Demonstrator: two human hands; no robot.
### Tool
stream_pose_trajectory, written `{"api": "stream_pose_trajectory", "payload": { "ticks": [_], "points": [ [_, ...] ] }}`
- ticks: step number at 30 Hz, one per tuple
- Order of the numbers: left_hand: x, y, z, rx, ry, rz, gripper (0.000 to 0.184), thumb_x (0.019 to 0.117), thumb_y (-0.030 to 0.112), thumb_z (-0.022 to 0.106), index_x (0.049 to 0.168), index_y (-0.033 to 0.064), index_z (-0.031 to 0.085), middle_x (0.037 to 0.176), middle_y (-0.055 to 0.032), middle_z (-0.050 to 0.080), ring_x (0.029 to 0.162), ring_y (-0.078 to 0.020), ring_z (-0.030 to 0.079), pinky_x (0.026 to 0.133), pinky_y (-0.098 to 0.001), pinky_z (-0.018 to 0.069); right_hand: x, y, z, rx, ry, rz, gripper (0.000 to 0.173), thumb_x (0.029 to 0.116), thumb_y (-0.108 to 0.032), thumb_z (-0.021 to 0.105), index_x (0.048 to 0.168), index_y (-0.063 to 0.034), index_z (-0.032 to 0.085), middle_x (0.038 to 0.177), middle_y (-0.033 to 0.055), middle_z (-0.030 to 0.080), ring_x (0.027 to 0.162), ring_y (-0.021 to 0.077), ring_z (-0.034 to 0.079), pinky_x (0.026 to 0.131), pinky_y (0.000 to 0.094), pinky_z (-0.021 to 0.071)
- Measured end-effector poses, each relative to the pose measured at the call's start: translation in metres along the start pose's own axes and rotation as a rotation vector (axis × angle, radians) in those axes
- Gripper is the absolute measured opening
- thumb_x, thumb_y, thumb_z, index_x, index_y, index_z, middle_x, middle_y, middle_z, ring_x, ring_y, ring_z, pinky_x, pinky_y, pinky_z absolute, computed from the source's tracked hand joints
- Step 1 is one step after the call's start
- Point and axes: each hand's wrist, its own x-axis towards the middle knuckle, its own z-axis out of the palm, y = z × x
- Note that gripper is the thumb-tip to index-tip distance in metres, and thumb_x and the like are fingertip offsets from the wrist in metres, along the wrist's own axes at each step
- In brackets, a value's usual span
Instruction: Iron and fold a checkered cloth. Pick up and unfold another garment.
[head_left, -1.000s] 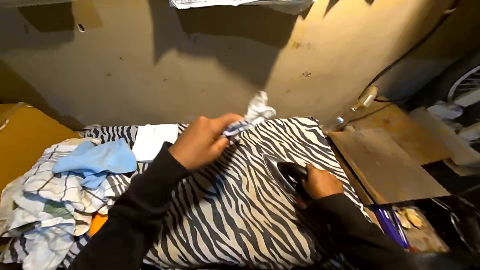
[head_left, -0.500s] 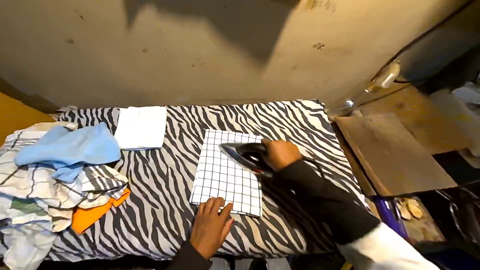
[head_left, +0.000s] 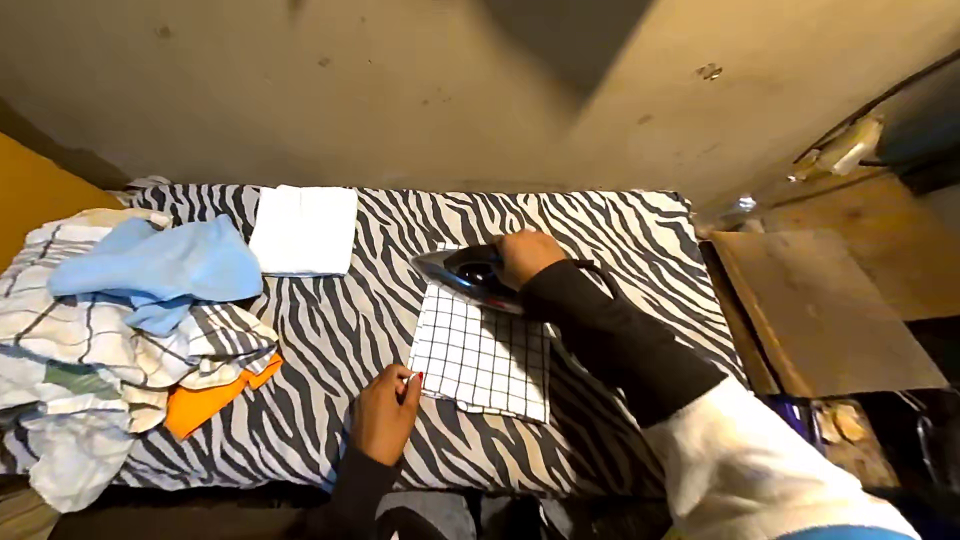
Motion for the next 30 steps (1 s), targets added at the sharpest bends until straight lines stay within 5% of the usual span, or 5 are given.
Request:
{"api": "stream_pose_trajectory", "payload": {
  "ticks": [4, 9, 18, 24, 30],
  "points": [
    [0.012, 0.012, -0.011, 0.02, -0.171, -0.159, 0.046, 0.101, 0.035, 0.062, 0.129, -0.0007, 0.061, 0.082, -0.0152, 0.069, 0.076, -0.0347, 0.067, 0.073, -0.0566, 0.0534, -0.011, 0.007, 0.001, 0.029, 0.016, 0.121, 0.029, 0.0995, -0.022, 0.065, 0.121, -0.0021, 0.069, 0.115, 0.0299, 0.069, 0.112, 0.0507, 0.065, 0.087, 0.0706, 0.0499],
    [0.022, 0.003, -0.017, -0.082, -0.231, -0.15, 0.035, 0.0989, 0.027, 0.066, 0.119, -0.0021, 0.065, 0.086, -0.0137, 0.068, 0.081, -0.028, 0.065, 0.08, -0.0493, 0.0522, -0.041, -0.004, 0.015, 0.035, 0.018, 0.085, 0.029, 0.0979, -0.02, 0.067, 0.118, -0.0002, 0.069, 0.11, 0.0308, 0.069, 0.108, 0.0521, 0.066, 0.085, 0.0712, 0.0502],
    [0.024, -0.003, -0.018, -0.231, -0.242, -0.098, 0.038, 0.0954, 0.015, 0.07, 0.129, -0.001, 0.06, 0.095, -0.0108, 0.07, 0.078, -0.0171, 0.064, 0.077, -0.0368, 0.0536, -0.111, 0.008, 0.028, 0.084, 0.066, 0.12, 0.019, 0.0956, -0.022, 0.07, 0.104, -0.0051, 0.071, 0.089, 0.0234, 0.071, 0.089, 0.0468, 0.07, 0.072, 0.0669, 0.052],
    [0.021, -0.011, -0.02, -0.215, -0.253, -0.135, 0.034, 0.0963, 0.01, 0.063, 0.129, 0.0001, 0.062, 0.089, -0.0059, 0.065, 0.069, -0.0109, 0.056, 0.068, -0.03, 0.0485, -0.147, 0.009, 0.056, 0.041, -0.073, 0.206, 0.029, 0.0997, -0.021, 0.06, 0.121, -0.0014, 0.066, 0.103, 0.0302, 0.071, 0.101, 0.0528, 0.069, 0.08, 0.0694, 0.0504],
    [0.025, -0.008, -0.021, -0.229, -0.163, -0.114, 0.03, 0.0995, 0.019, 0.065, 0.122, -0.001, 0.065, 0.094, -0.0107, 0.071, 0.075, -0.0161, 0.064, 0.074, -0.0384, 0.0534, -0.17, 0.014, 0.077, 0.022, 0.063, 0.068, 0.022, 0.0904, -0.014, 0.068, 0.107, 0.0002, 0.07, 0.083, 0.0281, 0.071, 0.079, 0.0533, 0.07, 0.062, 0.0682, 0.0508]
  ]
}}
